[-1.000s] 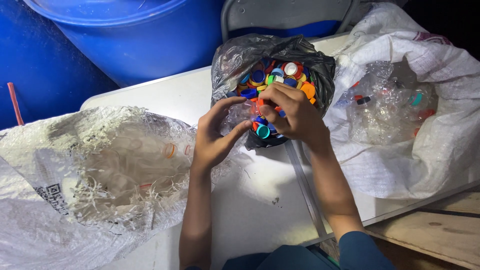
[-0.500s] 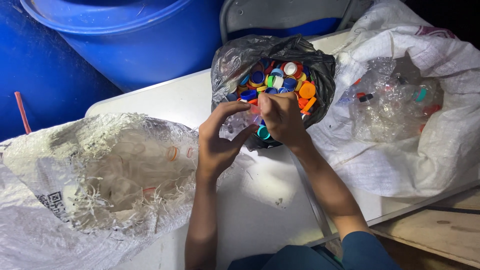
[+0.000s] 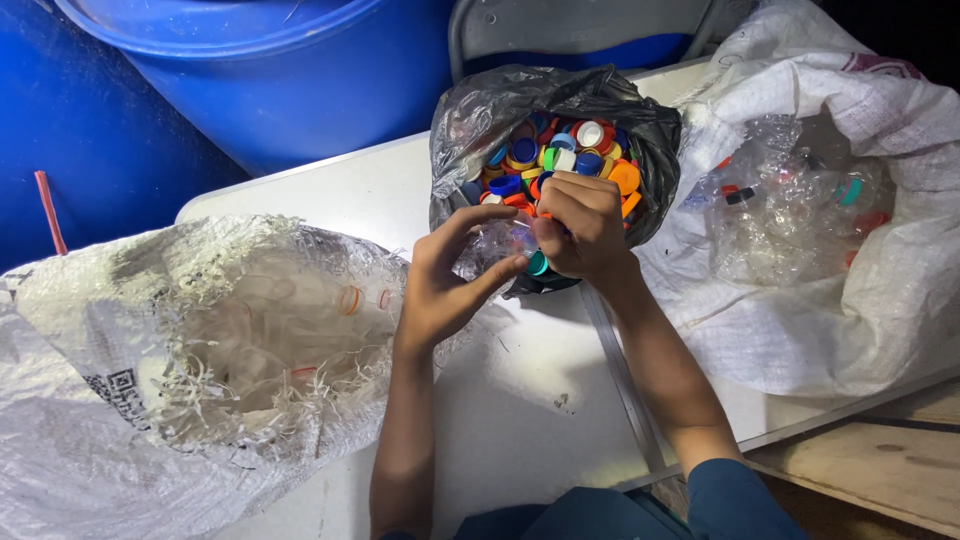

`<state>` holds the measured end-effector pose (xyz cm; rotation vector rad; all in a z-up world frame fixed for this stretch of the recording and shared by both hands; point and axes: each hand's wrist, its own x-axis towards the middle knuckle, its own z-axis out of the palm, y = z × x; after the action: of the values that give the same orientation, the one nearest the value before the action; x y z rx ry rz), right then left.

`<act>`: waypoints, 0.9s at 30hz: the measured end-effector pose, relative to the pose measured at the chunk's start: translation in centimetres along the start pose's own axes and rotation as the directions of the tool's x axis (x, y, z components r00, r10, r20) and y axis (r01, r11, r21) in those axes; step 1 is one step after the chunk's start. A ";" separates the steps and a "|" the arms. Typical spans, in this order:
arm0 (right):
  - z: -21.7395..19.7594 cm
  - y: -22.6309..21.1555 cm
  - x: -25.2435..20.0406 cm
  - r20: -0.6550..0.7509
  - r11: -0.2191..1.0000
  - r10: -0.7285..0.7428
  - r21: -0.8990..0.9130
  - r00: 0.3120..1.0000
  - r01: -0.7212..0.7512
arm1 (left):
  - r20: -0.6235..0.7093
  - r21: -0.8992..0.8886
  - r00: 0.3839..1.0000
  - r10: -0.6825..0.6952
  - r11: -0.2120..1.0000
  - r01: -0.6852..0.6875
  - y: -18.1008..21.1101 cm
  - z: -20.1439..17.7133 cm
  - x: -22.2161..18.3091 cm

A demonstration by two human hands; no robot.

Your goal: The person sits and sorts colorful plastic bottle caps from a black bag into clear plastic bottles. They pick up caps one by one, place them into a bottle, and then transfer the filled bottle into a large white sack.

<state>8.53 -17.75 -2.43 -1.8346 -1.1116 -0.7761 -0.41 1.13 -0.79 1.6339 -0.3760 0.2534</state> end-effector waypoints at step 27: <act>-12.2 -2.8 -2.2 0.242 0.850 0.527 -0.156 0.815 -0.503 | 0.186 0.335 0.948 0.259 0.890 -0.309 -2.0 7.5 1.7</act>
<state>4.04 -28.68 2.37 -2.2296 -0.6832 -0.2499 1.46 -6.34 -2.70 1.9622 -0.7111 0.4553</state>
